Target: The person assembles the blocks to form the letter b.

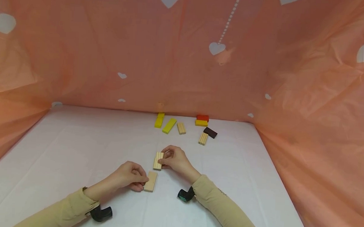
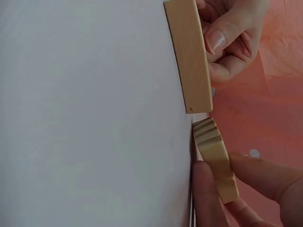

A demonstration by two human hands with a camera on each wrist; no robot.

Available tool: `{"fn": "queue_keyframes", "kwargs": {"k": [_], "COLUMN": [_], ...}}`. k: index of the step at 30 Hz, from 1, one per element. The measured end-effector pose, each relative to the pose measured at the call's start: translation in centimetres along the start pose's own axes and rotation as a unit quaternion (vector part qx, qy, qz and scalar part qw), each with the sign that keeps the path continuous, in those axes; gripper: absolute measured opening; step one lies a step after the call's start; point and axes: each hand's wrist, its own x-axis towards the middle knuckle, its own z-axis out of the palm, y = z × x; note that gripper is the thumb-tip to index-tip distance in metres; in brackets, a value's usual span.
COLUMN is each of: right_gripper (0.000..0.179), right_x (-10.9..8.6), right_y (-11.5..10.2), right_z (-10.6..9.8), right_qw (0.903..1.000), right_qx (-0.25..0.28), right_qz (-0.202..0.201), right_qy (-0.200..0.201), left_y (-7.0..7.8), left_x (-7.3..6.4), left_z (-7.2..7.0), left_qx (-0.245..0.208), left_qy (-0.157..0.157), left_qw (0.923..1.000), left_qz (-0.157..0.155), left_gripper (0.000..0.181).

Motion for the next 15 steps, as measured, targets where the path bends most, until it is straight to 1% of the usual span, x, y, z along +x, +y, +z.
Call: {"fn": "queue_keyframes", "kwargs": {"k": [6,15], "right_gripper": [0.030,0.030], "right_x": [-0.07,-0.06], "right_y": [0.30,0.54], "right_z": [0.08,0.12], "right_qw": [0.9998,0.9994], "right_qx": [-0.018,-0.031], "right_qz": [0.004,-0.003], "right_qy": [0.007,0.018], "left_y": [-0.25,-0.49], "left_x": [-0.04,0.21], "left_z": [0.00,0.09], "left_qx": [-0.001,-0.013], "left_qy": [-0.005,-0.015], "left_qw": [1.0000,0.9997], "left_qz": [-0.003,0.014], "left_gripper": [0.012,0.011]}}
